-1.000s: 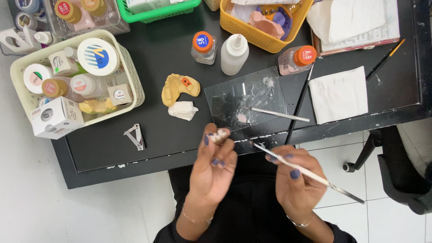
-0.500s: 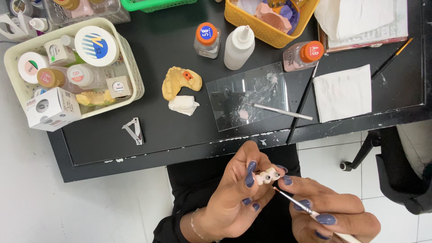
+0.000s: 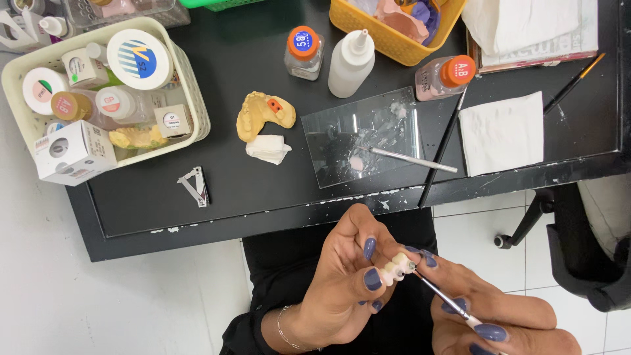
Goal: The person holds a small dental prosthesis with artificial teeth in one hand and uses a fine brush to apply and shape pink and white ceramic material on it, dipping the brush on a glass slab and using a metal instrument to refine the build-up over a plaster dental model on the bench.
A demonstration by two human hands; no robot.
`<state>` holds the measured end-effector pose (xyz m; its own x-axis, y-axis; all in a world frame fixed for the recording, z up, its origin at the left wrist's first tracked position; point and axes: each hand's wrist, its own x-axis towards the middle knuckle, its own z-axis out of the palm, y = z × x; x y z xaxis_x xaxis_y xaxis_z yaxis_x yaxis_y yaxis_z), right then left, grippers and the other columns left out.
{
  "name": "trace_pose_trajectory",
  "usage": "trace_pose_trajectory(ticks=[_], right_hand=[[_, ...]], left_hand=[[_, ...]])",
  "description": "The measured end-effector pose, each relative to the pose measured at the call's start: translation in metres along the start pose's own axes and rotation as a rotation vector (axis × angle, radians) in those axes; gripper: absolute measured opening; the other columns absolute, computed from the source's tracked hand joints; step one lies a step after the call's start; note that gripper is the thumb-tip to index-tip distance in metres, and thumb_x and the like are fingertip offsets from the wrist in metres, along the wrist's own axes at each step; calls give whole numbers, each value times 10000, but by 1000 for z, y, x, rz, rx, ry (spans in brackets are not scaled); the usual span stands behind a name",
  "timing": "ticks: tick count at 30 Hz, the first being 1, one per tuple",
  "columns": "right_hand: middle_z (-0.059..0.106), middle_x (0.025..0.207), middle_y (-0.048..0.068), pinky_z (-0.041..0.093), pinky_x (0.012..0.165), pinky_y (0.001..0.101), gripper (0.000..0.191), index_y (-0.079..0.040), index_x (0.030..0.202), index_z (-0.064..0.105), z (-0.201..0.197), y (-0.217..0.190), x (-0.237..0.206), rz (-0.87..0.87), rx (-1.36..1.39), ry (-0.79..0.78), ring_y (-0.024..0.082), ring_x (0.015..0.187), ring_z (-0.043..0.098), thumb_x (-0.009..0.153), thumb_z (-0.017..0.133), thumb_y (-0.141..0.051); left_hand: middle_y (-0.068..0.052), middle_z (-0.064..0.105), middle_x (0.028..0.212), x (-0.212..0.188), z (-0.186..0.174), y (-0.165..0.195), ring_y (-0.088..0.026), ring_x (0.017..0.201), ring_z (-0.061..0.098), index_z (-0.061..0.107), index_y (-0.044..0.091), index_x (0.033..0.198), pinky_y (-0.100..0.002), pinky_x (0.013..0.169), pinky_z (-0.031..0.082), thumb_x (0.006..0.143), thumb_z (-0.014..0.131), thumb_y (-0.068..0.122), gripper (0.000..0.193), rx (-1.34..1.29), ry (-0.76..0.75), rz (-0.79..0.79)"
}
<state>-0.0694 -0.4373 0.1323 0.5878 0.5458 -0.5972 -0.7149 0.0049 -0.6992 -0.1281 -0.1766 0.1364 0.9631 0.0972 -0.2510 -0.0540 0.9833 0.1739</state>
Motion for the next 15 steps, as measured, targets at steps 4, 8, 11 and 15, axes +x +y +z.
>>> trace_pose_trajectory(ticks=[4,8,11,15], right_hand=[[723,1157,343,600,709,247,525,198,1473,463,-26,0,-9,90,-75,-16,152,793,742,994,595,26],[701,1298,350,615,744,230,419,253,1331,511,25,-19,-1,-180,-273,-41,177,873,778,987,541,16],[696,1195,235,632,837,172,149,98,1036,585,56,-22,5,-682,-887,83,130,980,767,952,599,-25],[712,1191,288,647,724,175,148,158,980,605,50,-11,4,-540,-720,128,195,923,794,923,590,23]], left_hand=[[-151,708,1098,-4,0,1,-58,748,601,423,98,1070,-175,556,452,940,838,187,444,-5,-19,-1],[-157,710,1091,-4,0,0,-58,735,603,426,92,1075,-178,550,460,943,839,177,442,-20,-20,5],[-170,713,1092,-5,1,-1,-63,739,610,426,96,1071,-174,538,456,935,838,180,441,-6,-15,5],[-165,706,1098,-6,0,-1,-70,766,618,424,94,1068,-177,541,454,934,836,177,441,-5,-16,1]])
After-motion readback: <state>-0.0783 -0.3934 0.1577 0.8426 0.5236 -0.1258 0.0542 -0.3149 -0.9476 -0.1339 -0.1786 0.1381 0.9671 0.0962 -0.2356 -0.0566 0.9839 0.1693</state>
